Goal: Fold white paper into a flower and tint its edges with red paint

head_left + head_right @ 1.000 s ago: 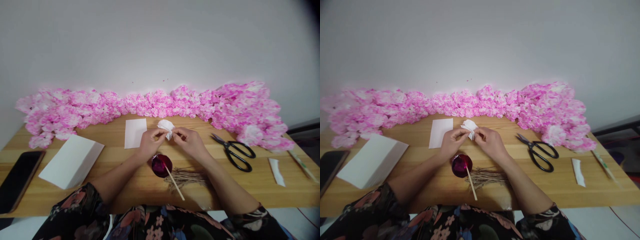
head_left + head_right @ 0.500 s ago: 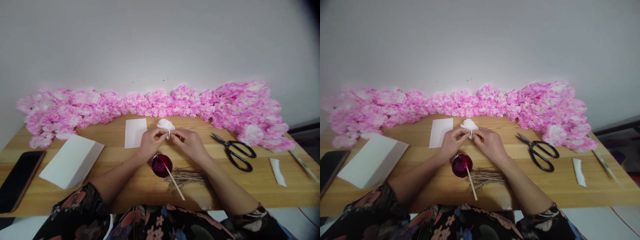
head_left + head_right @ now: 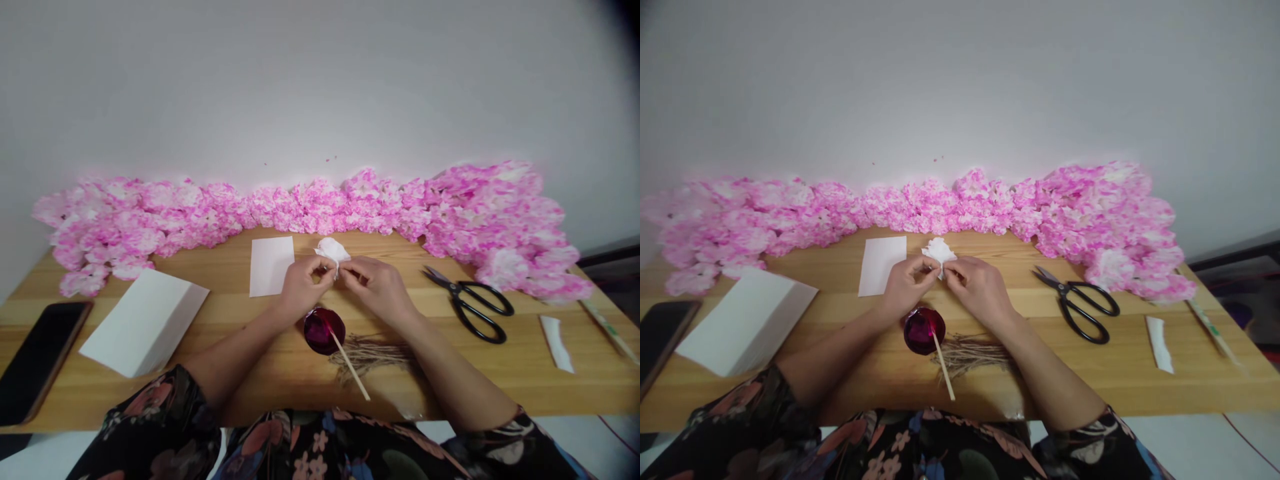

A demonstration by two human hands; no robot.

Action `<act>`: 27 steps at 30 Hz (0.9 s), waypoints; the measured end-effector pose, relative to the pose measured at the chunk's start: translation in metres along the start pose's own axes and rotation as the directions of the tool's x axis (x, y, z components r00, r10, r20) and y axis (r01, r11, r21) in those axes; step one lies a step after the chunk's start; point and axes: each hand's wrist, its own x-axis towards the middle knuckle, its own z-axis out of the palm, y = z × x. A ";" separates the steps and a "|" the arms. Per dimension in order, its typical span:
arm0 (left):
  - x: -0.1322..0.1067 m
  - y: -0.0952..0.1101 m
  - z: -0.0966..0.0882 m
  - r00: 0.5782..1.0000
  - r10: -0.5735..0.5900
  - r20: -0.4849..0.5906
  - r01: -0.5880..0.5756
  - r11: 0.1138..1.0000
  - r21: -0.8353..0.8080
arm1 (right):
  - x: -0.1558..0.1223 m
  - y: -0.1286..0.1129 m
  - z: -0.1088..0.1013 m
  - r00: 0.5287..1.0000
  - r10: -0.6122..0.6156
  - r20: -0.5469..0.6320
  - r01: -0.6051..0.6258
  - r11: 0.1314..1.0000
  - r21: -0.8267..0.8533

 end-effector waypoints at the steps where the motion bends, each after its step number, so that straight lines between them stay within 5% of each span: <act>1: 0.000 0.000 0.000 1.000 0.001 0.000 -0.001 1.000 0.005 | 0.000 0.000 -0.001 1.000 0.007 -0.010 -0.007 1.000 0.004; 17: -0.001 -0.002 0.000 1.000 0.018 0.004 -0.018 1.000 -0.020 | 0.001 -0.002 0.000 0.999 0.049 -0.024 -0.047 0.996 0.072; 27: 0.000 0.000 0.000 1.000 -0.008 0.010 0.008 1.000 -0.026 | 0.000 -0.005 0.002 1.000 0.007 -0.030 -0.008 1.000 -0.028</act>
